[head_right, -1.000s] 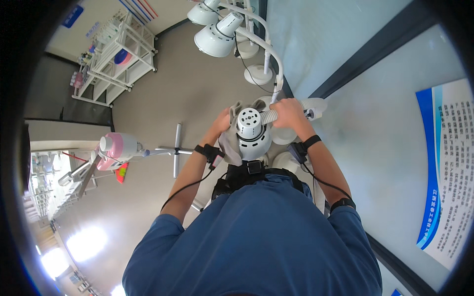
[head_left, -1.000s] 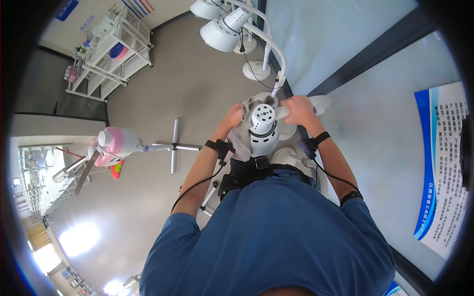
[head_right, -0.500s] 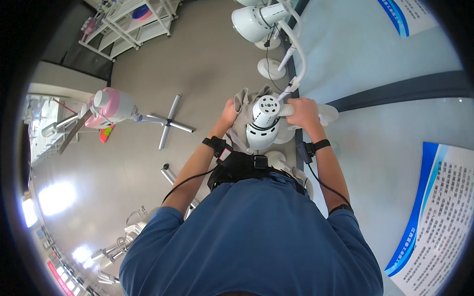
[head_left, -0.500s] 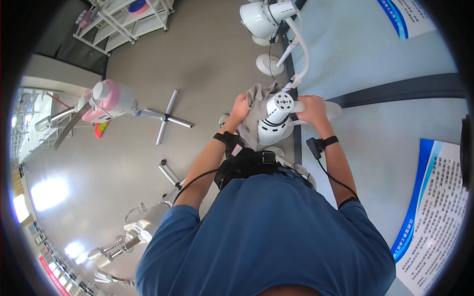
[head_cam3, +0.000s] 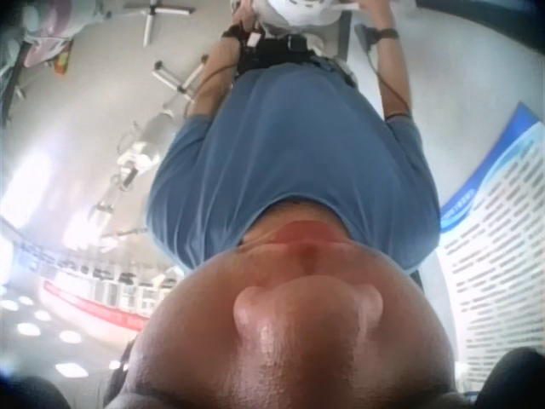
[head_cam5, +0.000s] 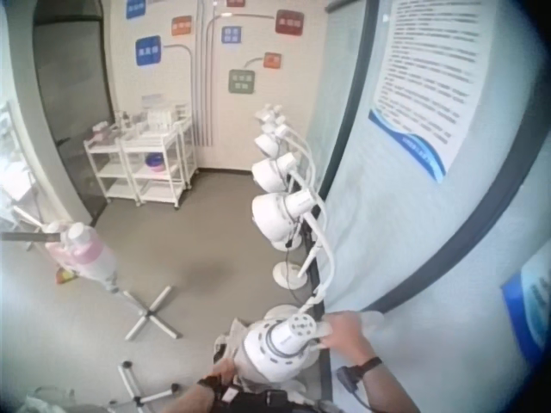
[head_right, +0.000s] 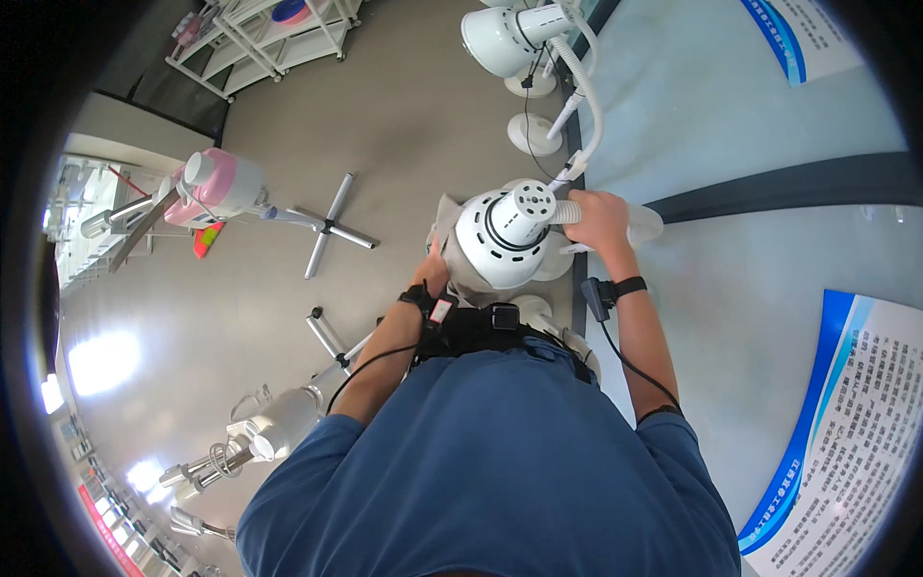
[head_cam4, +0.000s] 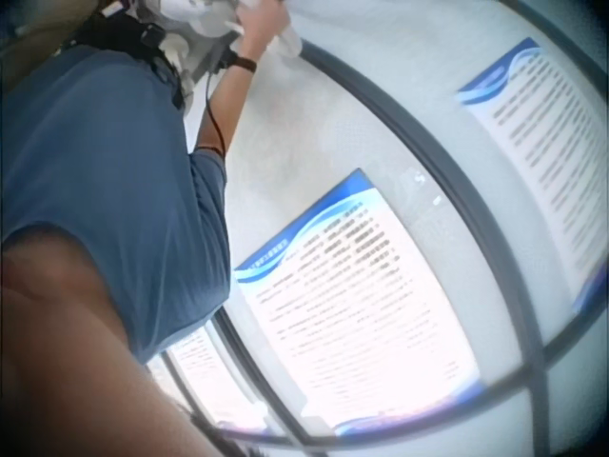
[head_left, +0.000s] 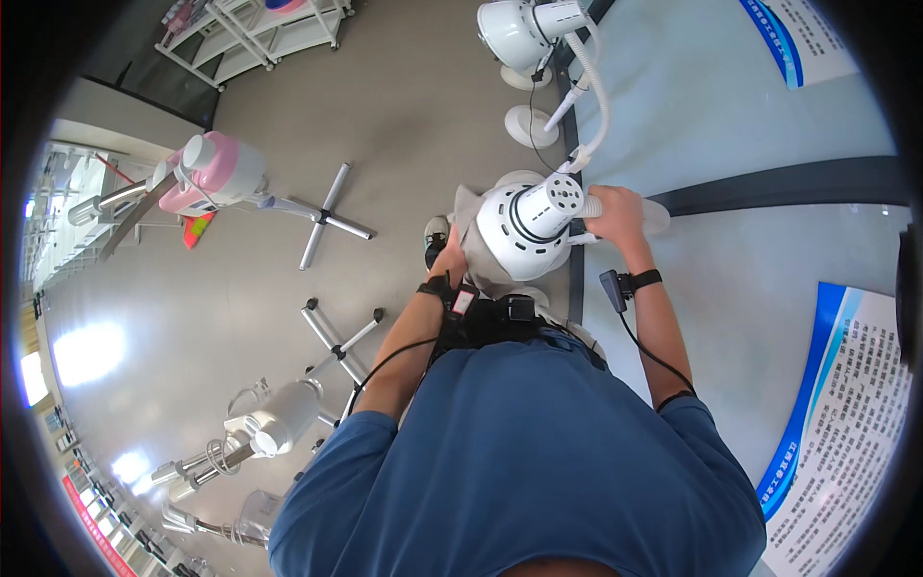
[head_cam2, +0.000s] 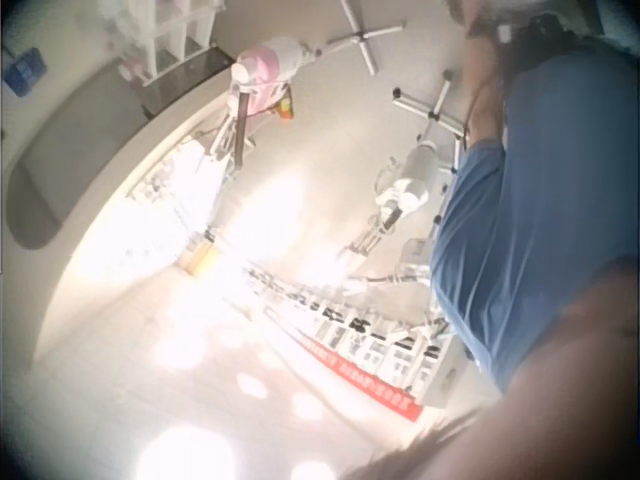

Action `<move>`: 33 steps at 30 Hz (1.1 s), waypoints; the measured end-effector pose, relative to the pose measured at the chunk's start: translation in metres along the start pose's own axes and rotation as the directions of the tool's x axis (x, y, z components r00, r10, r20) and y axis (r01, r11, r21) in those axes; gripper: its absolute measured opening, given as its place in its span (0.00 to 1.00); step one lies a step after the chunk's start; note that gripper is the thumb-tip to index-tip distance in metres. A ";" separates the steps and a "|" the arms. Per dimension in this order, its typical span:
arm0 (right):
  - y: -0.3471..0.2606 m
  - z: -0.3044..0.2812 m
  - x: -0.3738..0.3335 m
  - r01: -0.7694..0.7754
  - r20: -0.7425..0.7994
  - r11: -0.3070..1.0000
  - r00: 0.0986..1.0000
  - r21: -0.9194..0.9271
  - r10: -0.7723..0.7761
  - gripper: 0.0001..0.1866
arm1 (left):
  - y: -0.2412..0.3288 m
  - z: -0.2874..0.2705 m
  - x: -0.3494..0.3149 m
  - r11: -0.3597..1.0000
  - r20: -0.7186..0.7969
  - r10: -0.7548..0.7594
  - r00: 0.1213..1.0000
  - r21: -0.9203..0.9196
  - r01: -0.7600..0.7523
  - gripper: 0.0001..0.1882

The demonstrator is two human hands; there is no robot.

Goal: Cleaning and wiping down medical or laboratory lighting equipment with a cloth.

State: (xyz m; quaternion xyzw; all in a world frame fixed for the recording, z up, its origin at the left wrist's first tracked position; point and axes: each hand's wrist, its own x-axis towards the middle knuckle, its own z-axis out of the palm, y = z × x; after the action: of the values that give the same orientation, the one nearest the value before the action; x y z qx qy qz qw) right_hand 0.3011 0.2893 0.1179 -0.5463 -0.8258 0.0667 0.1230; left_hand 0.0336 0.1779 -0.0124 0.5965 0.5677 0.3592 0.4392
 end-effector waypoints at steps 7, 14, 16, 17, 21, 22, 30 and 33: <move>0.010 -0.001 0.006 -0.017 -0.022 1.000 1.000 -0.005 0.016 0.07 | 0.017 0.011 -0.014 0.977 0.185 0.072 0.980 -0.213 -0.032 0.26; 0.018 -0.009 0.005 -0.035 0.000 0.999 0.999 -0.008 0.035 0.06 | 0.019 -0.002 -0.017 0.841 0.455 -0.139 0.879 -0.414 0.347 0.26; 0.016 -0.007 0.003 0.010 -0.060 0.998 0.998 0.057 -0.006 0.06 | 0.005 -0.001 -0.011 0.966 0.429 -0.068 0.901 -0.198 0.168 0.26; 0.016 -0.006 0.000 -0.001 -0.059 0.999 0.998 0.052 0.004 0.06 | 0.000 0.002 -0.008 0.999 0.422 0.014 0.907 0.032 -0.030 0.25; 0.009 0.000 -0.004 0.102 -0.116 0.994 0.988 0.040 -0.097 0.06 | -0.047 0.015 0.011 0.875 0.198 -0.008 0.980 -0.474 0.103 0.25; 0.007 -0.001 -0.005 0.098 -0.120 0.994 0.989 0.043 -0.092 0.07 | -0.054 0.018 0.018 0.809 0.227 -0.045 0.973 -0.563 0.169 0.25; 0.022 0.000 0.014 0.024 -0.089 1.000 0.996 0.014 -0.022 0.07 | -0.016 0.037 0.017 0.783 0.261 0.014 0.965 -0.603 0.152 0.24; 0.016 -0.003 0.029 -0.019 0.023 0.998 1.000 -0.062 0.021 0.08 | -0.007 0.039 -0.002 0.816 0.253 0.016 0.967 -0.563 0.134 0.23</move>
State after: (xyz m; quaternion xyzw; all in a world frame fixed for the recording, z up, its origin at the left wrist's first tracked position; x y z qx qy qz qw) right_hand 0.3052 0.3224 0.1207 -0.5573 -0.8233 0.0487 0.0957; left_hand 0.0671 0.1715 -0.0326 0.4577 0.3921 0.4232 0.6765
